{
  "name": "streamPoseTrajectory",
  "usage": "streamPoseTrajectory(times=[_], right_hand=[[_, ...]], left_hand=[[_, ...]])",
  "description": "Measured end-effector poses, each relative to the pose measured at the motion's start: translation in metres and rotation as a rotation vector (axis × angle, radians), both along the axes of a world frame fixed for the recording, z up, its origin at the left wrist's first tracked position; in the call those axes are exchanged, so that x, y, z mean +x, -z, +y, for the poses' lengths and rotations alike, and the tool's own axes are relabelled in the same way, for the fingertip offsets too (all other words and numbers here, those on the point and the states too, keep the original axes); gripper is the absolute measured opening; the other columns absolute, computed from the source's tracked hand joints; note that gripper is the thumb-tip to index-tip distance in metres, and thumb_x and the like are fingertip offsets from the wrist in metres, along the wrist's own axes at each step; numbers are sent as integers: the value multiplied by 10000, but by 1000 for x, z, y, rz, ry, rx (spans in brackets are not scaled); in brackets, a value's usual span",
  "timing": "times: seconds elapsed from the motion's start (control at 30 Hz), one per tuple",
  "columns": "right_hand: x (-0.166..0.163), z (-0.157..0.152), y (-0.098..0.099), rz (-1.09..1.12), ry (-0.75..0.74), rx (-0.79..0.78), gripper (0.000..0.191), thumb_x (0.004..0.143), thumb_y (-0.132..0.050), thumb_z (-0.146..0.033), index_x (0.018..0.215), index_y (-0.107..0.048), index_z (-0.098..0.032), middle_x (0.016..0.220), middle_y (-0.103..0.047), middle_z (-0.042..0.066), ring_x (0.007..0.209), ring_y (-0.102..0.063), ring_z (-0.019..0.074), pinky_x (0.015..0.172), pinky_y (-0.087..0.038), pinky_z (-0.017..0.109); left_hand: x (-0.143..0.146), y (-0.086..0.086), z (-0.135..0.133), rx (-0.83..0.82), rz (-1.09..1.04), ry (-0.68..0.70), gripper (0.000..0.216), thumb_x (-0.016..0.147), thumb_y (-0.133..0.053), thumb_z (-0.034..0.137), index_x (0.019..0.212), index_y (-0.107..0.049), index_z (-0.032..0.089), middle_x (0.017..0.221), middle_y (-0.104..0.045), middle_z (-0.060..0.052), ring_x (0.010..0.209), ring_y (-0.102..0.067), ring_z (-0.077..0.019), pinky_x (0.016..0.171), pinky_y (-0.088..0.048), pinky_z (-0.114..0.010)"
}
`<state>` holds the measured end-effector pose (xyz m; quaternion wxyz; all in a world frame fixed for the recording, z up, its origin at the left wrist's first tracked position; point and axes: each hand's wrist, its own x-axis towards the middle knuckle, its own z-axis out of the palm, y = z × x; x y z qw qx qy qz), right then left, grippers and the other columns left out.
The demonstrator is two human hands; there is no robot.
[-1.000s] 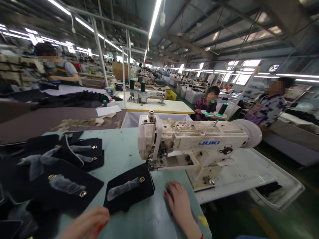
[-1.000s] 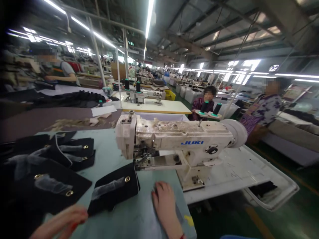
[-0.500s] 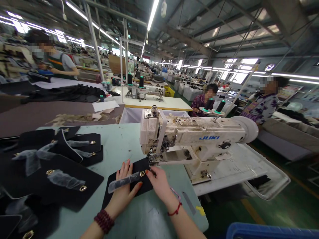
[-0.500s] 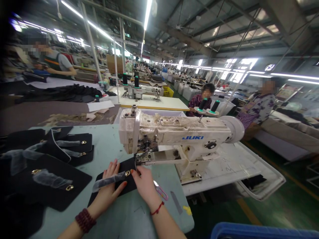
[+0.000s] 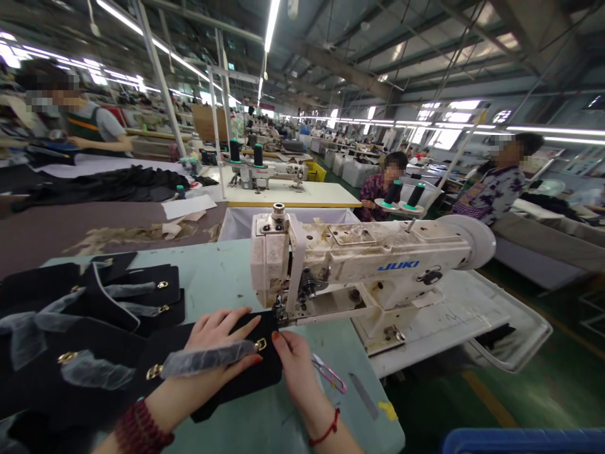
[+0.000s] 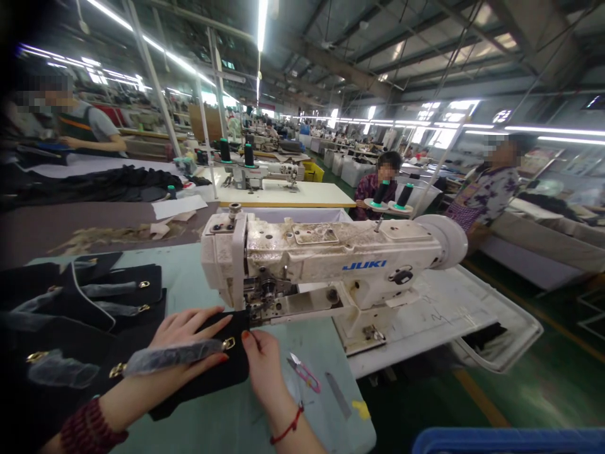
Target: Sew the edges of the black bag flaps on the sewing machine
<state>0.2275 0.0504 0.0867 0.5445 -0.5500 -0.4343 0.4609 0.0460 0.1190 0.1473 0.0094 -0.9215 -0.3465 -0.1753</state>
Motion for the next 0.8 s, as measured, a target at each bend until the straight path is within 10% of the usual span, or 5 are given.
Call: streamPoseTrajectory(times=[0.8], right_hand=[[-3, 19, 0, -52, 93, -3, 474, 880, -466, -523, 726, -557, -84, 680, -477, 30, 640, -345, 76, 571, -269, 185]], left_hand=[[5, 1, 16, -98, -3, -55, 472, 851, -560, 585, 1244, -620, 331, 1294, -624, -40, 1133, -554, -278, 933, -408, -427]])
